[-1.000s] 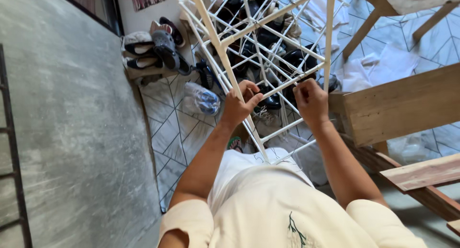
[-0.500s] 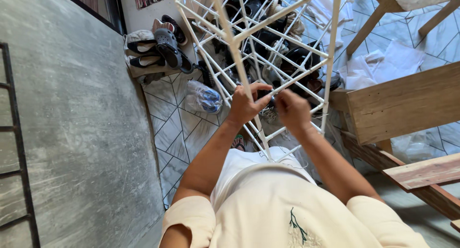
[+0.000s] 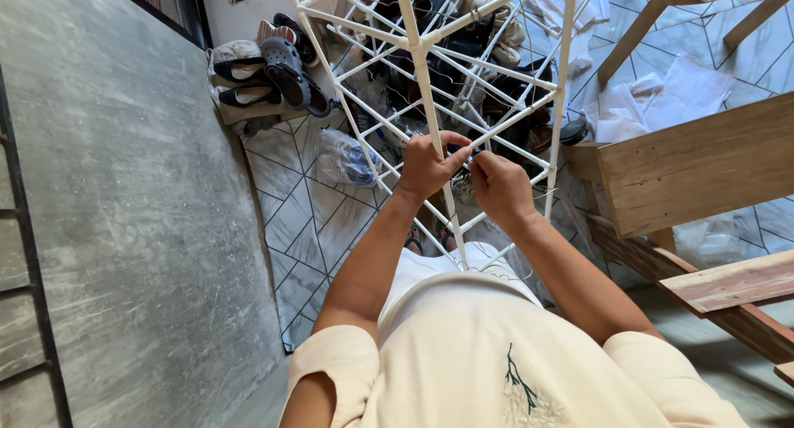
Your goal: The person assembles a white plastic shoe rack by hand, connecting the frame pieces and securing them with wire ties. The person repeatedly wraps and twists wire ties around the joints to hold the structure together.
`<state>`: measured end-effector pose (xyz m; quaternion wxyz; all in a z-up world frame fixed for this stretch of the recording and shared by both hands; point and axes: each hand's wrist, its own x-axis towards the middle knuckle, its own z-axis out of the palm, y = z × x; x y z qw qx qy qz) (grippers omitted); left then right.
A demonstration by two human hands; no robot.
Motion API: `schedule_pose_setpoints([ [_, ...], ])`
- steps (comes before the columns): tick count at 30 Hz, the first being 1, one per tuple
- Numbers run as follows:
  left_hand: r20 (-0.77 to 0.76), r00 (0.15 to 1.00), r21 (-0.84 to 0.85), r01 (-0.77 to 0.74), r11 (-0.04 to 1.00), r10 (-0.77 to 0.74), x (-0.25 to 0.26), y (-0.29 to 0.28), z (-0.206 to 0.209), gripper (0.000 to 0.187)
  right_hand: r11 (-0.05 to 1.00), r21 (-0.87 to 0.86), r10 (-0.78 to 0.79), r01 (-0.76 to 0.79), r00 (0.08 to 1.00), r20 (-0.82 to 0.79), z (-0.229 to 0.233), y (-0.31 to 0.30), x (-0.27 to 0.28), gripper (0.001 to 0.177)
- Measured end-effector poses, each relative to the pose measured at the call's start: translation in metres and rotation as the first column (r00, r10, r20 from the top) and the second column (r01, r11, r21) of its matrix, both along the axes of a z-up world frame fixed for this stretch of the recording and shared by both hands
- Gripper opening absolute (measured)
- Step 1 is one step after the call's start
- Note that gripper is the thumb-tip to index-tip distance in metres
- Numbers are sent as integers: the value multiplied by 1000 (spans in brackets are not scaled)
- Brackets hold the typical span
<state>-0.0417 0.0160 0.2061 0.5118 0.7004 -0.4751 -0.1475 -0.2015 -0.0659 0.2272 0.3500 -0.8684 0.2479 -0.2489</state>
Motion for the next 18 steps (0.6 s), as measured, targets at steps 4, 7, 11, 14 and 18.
schedule_pose_setpoints([
  [4, -32, 999, 8, 42, 999, -42, 4, 5, -2, 20, 997, 82, 8, -8, 1000, -4, -4, 2, -2, 14],
  [7, -34, 997, 31, 74, 997, -73, 6, 7, -2, 21, 980, 199, -20, 19, 1000, 4, -12, 6, -8, 8],
  [11, -80, 995, 27, 60, 998, -57, 6, 10, -6, 19, 949, 312, -14, 43, 996, -93, -27, -6, -31, 6],
  [14, -103, 994, 9, 36, 999, -35, 15, 15, -6, 20, 911, 400, -33, 99, 985, -170, -36, -15, -51, 8],
  [18, -131, 991, 52, 7, 999, 0, 7, 14, -7, 21, 821, 545, -89, 171, 981, -173, -46, -3, -55, 14],
])
